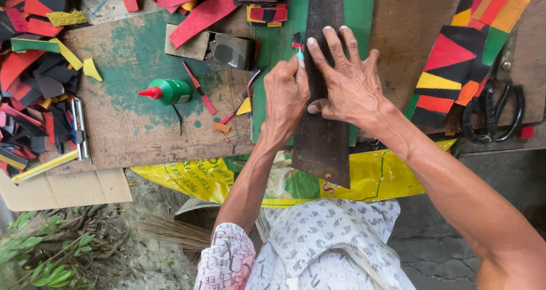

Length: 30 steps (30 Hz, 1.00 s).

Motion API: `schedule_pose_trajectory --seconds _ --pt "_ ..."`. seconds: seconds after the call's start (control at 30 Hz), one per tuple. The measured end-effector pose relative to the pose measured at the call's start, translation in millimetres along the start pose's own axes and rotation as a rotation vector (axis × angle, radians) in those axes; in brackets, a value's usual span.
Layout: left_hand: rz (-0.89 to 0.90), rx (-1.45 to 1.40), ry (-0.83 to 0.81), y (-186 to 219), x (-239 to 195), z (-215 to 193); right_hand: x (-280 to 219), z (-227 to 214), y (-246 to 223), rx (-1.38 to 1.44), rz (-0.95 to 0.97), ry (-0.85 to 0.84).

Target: The person uses a utility knife and a metal ruler to cut a multicolored foam sheet into geometric shapes on a green cutting board. The person repeatedly aligns the ruler, cuts along its edge, and stacks the finished pieces.

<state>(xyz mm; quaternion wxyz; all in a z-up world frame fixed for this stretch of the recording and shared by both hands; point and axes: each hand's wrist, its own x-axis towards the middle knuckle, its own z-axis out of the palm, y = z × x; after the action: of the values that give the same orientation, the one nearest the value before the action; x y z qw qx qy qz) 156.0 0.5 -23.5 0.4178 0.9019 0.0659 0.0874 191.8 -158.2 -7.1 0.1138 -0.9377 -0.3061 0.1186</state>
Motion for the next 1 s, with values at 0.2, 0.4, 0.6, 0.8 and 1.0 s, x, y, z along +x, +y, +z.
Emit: schedule_pose_trajectory --seconds 0.2,0.4,0.6,0.8,1.0 --pt "-0.015 -0.016 -0.027 -1 -12 -1 1 -2 -1 0.003 0.008 -0.03" --pt "0.061 0.0 -0.021 -8 -11 5 3 -3 -3 -0.029 0.027 -0.063" --pt "0.064 0.039 -0.057 -10 -18 6 8 -4 -8 -0.08 0.006 -0.083" --pt "0.086 0.021 -0.065 -10 -33 2 6 -1 -11 -0.131 0.023 -0.1" --pt "0.021 0.035 -0.089 2 -78 -18 6 -3 -10 -0.054 0.039 -0.13"
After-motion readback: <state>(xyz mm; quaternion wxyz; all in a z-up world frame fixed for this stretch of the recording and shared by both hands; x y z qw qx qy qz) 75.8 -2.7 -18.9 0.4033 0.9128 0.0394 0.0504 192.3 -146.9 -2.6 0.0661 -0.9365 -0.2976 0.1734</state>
